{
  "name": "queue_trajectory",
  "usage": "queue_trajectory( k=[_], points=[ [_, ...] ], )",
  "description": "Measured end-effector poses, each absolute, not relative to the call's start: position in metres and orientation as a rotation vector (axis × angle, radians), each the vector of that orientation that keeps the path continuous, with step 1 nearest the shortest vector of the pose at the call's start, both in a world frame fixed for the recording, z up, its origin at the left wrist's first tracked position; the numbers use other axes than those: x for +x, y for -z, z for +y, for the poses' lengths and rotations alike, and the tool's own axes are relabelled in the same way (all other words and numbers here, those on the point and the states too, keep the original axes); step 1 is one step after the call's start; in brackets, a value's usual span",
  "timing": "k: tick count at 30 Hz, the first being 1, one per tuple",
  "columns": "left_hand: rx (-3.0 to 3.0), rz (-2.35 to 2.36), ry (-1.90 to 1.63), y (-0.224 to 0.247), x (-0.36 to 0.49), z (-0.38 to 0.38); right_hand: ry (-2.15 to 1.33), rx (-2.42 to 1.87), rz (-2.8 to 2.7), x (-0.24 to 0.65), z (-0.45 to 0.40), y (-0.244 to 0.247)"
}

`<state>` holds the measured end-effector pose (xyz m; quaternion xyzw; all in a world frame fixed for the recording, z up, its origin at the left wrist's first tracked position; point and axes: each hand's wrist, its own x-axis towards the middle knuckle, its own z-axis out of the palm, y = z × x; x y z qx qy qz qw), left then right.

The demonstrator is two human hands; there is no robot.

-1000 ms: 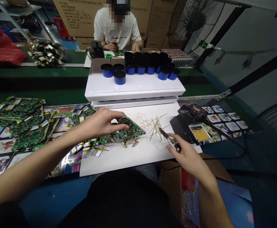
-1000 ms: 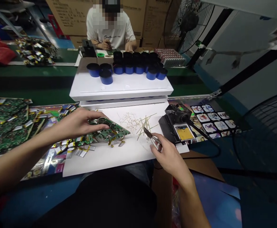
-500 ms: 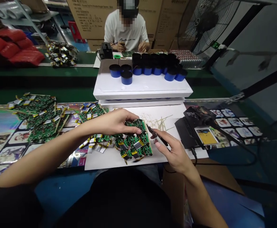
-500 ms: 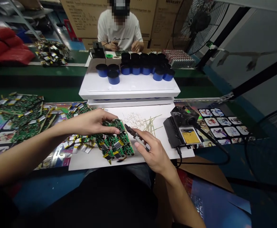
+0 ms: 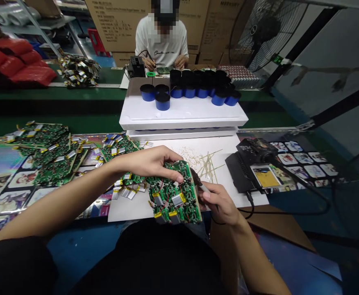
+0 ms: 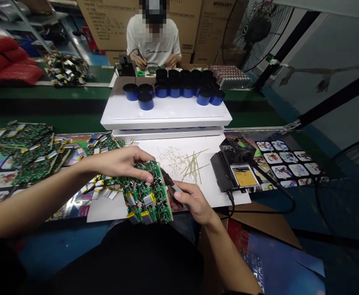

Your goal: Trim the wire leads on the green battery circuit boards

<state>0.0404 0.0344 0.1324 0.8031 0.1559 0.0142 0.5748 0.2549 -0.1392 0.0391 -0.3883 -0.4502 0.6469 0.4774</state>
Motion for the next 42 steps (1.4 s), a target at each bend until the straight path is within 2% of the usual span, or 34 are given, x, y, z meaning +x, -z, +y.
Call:
queue_trajectory(
  k=[2,4,10,13,16,20,23,30,34,38,42],
  points=[
    [1.821,0.347,-0.025,-0.131,0.041,0.035,-1.72,-0.806,-0.966,0.25,-0.139,-0.034],
    [1.826,0.334,-0.008,-0.129,0.041,0.037,-1.696,-0.839,-1.016,0.251,-0.139,-0.033],
    [2.026,0.381,0.067,-0.123,0.036,0.047,-1.173,-1.342,-1.533,0.272,-0.15,-0.043],
    [2.055,0.404,0.079,-0.121,0.034,0.051,-1.121,-1.42,-1.569,0.272,-0.157,-0.041],
    [2.035,0.381,0.095,-0.12,0.035,0.052,-1.262,-1.349,-1.45,0.263,-0.159,-0.033],
    [1.972,0.315,0.084,-0.12,0.038,0.052,-1.671,-0.96,-1.09,0.246,-0.161,-0.018],
    [1.94,0.287,0.088,-0.12,0.039,0.053,-1.769,-0.836,-0.984,0.242,-0.162,-0.013],
    [2.037,0.365,0.056,-0.123,0.035,0.057,-1.294,-1.288,-1.484,0.269,-0.17,-0.023],
    [2.074,0.424,0.044,-0.125,0.03,0.062,-1.228,-1.379,-1.541,0.273,-0.177,-0.022],
    [2.04,0.415,0.031,-0.124,0.03,0.064,-1.427,-1.257,-1.345,0.264,-0.178,-0.015],
    [1.934,0.35,-0.001,-0.12,0.032,0.064,-1.875,-0.759,-0.864,0.24,-0.182,0.003]
  ],
)
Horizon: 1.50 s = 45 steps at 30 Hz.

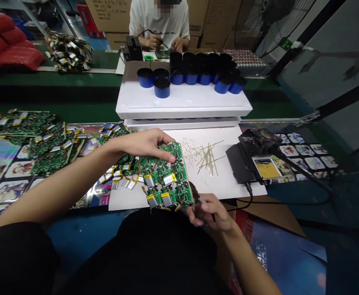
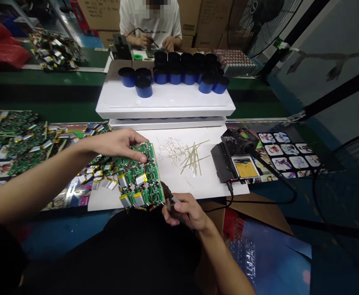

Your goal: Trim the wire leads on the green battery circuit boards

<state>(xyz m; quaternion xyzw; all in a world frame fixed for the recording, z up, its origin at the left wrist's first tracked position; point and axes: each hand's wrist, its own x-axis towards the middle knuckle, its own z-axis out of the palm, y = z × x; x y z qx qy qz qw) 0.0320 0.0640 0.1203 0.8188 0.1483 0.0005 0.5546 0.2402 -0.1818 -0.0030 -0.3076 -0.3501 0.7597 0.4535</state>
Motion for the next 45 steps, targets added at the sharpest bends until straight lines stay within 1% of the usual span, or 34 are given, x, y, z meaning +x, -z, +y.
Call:
queue_trajectory(
  k=[2,4,7,10,14,17,20,23,29,32,36,38,41,43,45],
  points=[
    [1.886,0.306,-0.022,-0.117,0.034,0.064,-1.994,-0.552,-0.671,0.23,-0.184,0.011],
    [1.852,0.285,-0.043,-0.115,0.035,0.065,-2.048,-0.44,-0.564,0.227,-0.184,0.014],
    [1.837,0.311,-0.063,-0.115,0.03,0.069,-1.992,-0.52,-0.534,0.243,-0.179,0.004],
    [1.888,0.405,-0.062,-0.127,0.006,0.079,-1.742,-0.958,-0.696,0.276,-0.172,-0.013],
    [2.011,0.662,-0.063,-0.168,-0.063,0.101,-1.1,-1.778,-1.055,0.318,-0.165,-0.021],
    [2.094,0.871,0.021,-0.2,-0.123,0.116,-0.769,-2.052,-1.301,0.333,-0.162,-0.011],
    [2.085,1.031,0.149,-0.212,-0.164,0.127,-0.577,-2.157,-1.544,0.332,-0.16,-0.004],
    [2.005,1.113,0.253,-0.197,-0.179,0.136,-0.561,-2.262,-1.684,0.327,-0.157,-0.005],
    [1.994,1.123,0.353,-0.142,-0.176,0.156,-0.689,-2.369,-1.723,0.325,-0.147,-0.01],
    [2.014,1.139,0.337,-0.121,-0.173,0.167,-0.673,-2.346,-1.726,0.329,-0.146,-0.005],
    [2.098,1.16,0.336,-0.105,-0.168,0.179,-0.588,-2.2,-1.69,0.331,-0.142,0.002],
    [2.158,1.235,0.291,-0.099,-0.163,0.178,-0.602,-2.167,-1.653,0.331,-0.139,0.002],
    [2.338,1.339,0.108,-0.092,-0.146,0.162,-0.644,-2.191,-1.637,0.328,-0.133,0.002],
    [2.473,1.305,-0.021,-0.085,-0.129,0.145,-0.642,-2.225,-1.648,0.327,-0.128,0.001],
    [2.574,1.195,-0.055,-0.076,-0.111,0.126,-0.607,-2.286,-1.646,0.327,-0.124,-0.001]
  ],
)
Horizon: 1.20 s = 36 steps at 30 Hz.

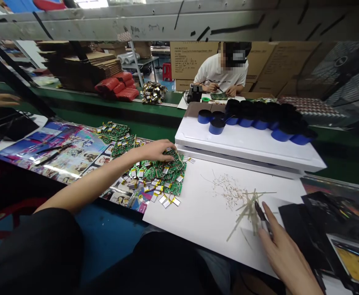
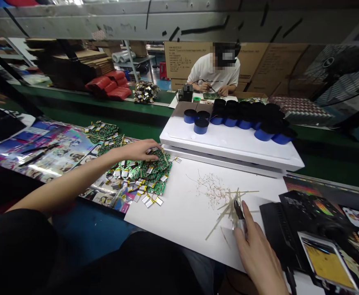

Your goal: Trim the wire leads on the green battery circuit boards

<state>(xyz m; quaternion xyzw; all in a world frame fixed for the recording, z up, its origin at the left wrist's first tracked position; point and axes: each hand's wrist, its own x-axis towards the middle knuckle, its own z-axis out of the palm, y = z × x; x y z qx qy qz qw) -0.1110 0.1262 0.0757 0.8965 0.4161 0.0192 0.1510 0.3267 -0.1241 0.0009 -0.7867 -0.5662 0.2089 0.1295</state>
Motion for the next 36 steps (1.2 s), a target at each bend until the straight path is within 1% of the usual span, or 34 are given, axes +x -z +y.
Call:
queue_trajectory(
  k=[3,5,10,13,15,17,20,22,24,26,28,30,32,36],
  points=[
    [2.72,1.071,-0.013,-0.059,-0.089,0.107,-0.57,-2.365,-1.6,0.326,-0.119,-0.007],
    [2.802,1.048,-0.008,-0.049,-0.08,0.102,-0.599,-2.33,-1.559,0.323,-0.12,-0.011],
    [2.846,1.024,-0.119,-0.045,-0.075,0.109,-0.853,-1.908,-1.577,0.291,-0.133,-0.005],
    [2.756,0.964,-0.314,-0.055,-0.079,0.114,-1.036,-1.665,-1.691,0.266,-0.143,0.003],
    [2.623,0.959,-0.46,-0.064,-0.084,0.114,-1.088,-1.582,-1.774,0.257,-0.148,0.006],
    [2.465,0.991,-0.608,-0.073,-0.09,0.112,-1.072,-1.601,-1.842,0.258,-0.149,0.007],
    [2.266,1.057,-0.814,-0.085,-0.098,0.107,-0.938,-1.764,-1.856,0.271,-0.146,0.009],
    [2.123,1.092,-0.945,-0.09,-0.102,0.104,-0.835,-1.83,-1.778,0.278,-0.141,0.008],
    [1.982,1.1,-1.065,-0.093,-0.102,0.1,-0.808,-1.784,-1.644,0.276,-0.134,0.002],
    [1.912,1.071,-1.154,-0.094,-0.098,0.096,-0.921,-1.642,-1.46,0.26,-0.125,-0.006],
    [1.946,1.03,-1.19,-0.092,-0.092,0.088,-1.161,-1.433,-1.233,0.234,-0.112,-0.016],
    [2.069,0.977,-1.192,-0.088,-0.083,0.075,-1.427,-1.178,-0.999,0.202,-0.095,-0.023],
    [2.236,0.877,-1.167,-0.08,-0.072,0.056,-1.62,-0.998,-0.787,0.171,-0.075,-0.027],
    [2.497,0.493,-1.084,-0.054,-0.052,0.01,-1.831,-0.893,-0.457,0.13,-0.044,-0.028]
  ],
)
